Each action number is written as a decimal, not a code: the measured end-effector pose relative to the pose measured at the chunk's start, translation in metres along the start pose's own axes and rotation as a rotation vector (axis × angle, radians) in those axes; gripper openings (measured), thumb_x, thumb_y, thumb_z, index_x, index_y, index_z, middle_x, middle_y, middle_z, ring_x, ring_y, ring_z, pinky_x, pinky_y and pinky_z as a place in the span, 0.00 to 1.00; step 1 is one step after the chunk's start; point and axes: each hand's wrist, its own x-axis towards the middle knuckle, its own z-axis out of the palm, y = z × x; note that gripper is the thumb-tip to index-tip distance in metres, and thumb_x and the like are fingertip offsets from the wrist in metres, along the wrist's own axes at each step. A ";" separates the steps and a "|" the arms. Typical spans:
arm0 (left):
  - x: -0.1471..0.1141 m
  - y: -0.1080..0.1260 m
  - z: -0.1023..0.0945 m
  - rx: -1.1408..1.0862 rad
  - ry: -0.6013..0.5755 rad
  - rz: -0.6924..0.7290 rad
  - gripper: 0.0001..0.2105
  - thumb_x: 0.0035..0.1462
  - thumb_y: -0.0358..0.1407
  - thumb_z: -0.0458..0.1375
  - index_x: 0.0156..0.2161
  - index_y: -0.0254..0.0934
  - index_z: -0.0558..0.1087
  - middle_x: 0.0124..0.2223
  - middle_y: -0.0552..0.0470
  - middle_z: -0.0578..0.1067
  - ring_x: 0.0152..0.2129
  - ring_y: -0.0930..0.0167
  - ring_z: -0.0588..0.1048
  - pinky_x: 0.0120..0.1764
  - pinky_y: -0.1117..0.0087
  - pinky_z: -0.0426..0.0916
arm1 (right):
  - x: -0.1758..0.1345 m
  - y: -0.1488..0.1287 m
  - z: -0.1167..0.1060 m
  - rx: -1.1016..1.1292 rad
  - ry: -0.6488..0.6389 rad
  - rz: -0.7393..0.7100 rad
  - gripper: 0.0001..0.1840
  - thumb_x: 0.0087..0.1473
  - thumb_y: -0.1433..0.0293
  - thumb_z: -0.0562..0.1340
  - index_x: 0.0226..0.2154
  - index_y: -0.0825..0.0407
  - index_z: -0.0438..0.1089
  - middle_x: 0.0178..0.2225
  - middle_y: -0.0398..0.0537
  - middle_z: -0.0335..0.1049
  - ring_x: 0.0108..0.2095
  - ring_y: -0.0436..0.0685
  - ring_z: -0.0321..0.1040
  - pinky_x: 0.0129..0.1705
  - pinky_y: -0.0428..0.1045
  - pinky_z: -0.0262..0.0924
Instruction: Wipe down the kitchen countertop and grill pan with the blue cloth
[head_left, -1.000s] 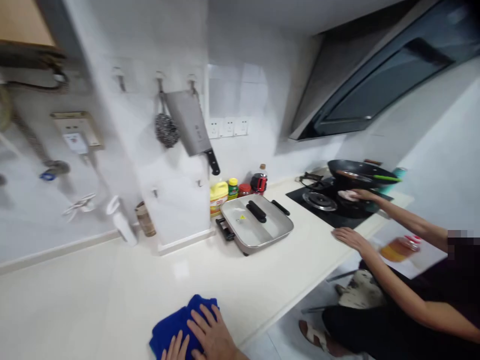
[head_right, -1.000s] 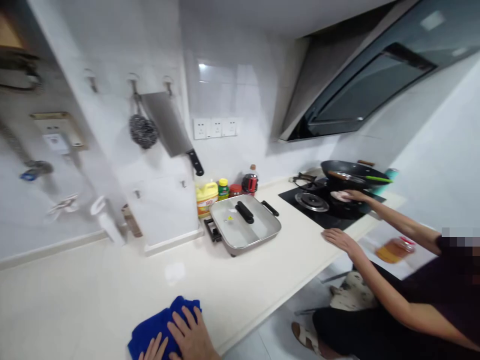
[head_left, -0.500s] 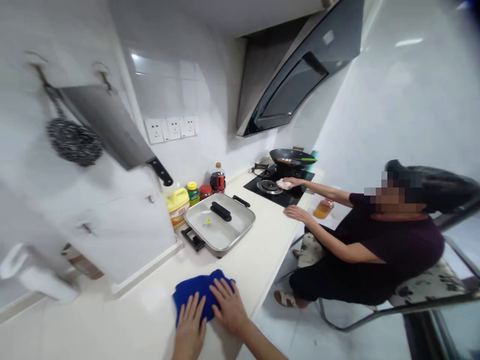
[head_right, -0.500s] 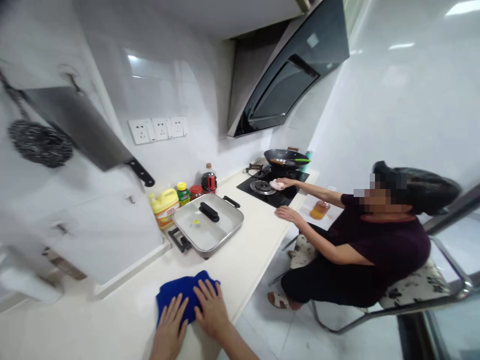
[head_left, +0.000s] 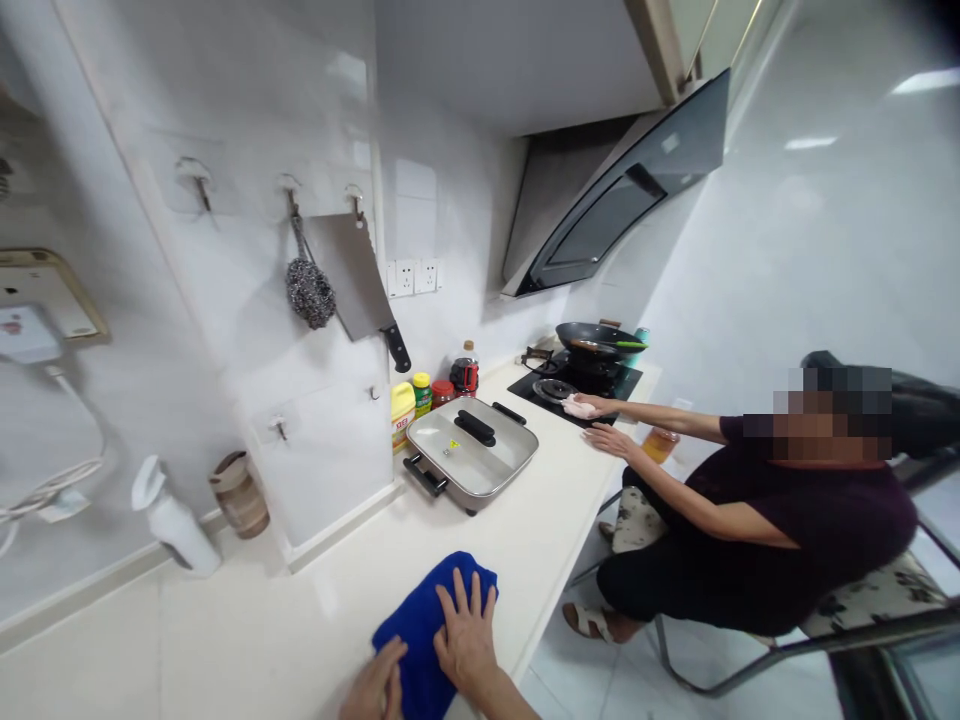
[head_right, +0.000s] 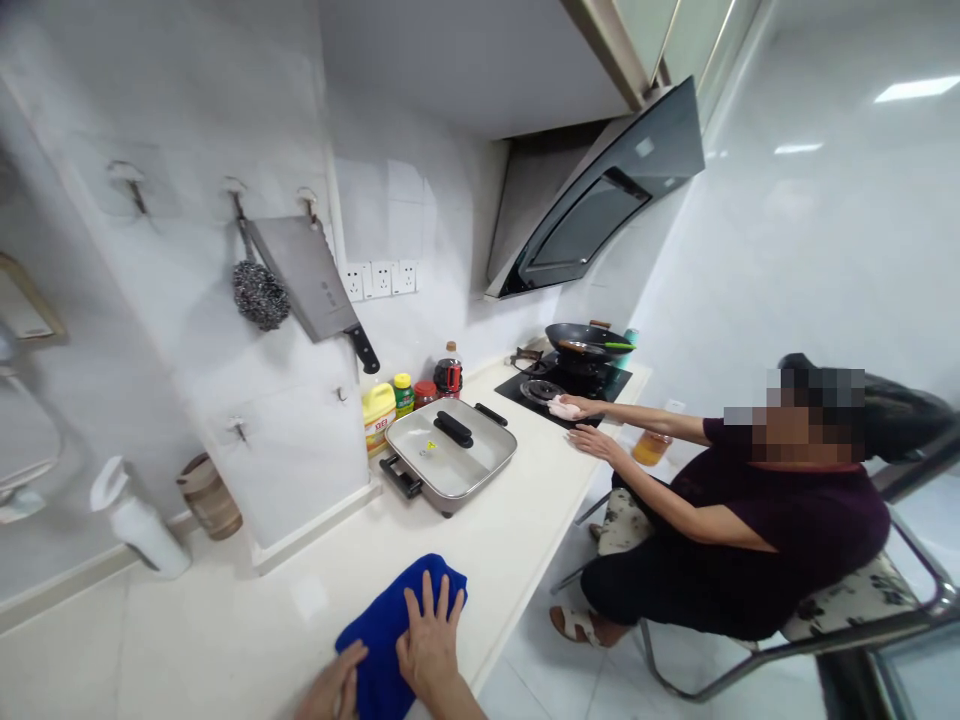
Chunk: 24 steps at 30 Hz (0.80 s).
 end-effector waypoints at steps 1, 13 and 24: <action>0.002 -0.014 -0.013 0.006 0.032 -0.046 0.21 0.65 0.37 0.44 0.55 0.44 0.75 0.54 0.49 0.78 0.50 0.64 0.77 0.53 0.60 0.75 | -0.005 -0.001 -0.003 0.005 -0.014 0.000 0.33 0.56 0.58 0.59 0.63 0.44 0.59 0.70 0.53 0.38 0.68 0.80 0.31 0.64 0.79 0.25; 0.020 -0.089 -0.046 0.399 0.114 -0.466 0.28 0.62 0.41 0.41 0.61 0.26 0.67 0.66 0.31 0.60 0.67 0.52 0.51 0.64 0.46 0.51 | -0.030 -0.007 -0.008 -0.031 -0.011 0.111 0.39 0.59 0.41 0.47 0.58 0.50 0.66 0.69 0.59 0.43 0.68 0.80 0.31 0.65 0.76 0.26; 0.024 -0.083 -0.051 0.438 0.086 -0.423 0.32 0.60 0.43 0.40 0.62 0.22 0.64 0.66 0.28 0.60 0.67 0.49 0.49 0.62 0.43 0.52 | -0.012 -0.016 -0.016 0.003 -0.047 0.062 0.38 0.57 0.44 0.56 0.66 0.33 0.49 0.71 0.49 0.31 0.67 0.84 0.24 0.60 0.83 0.22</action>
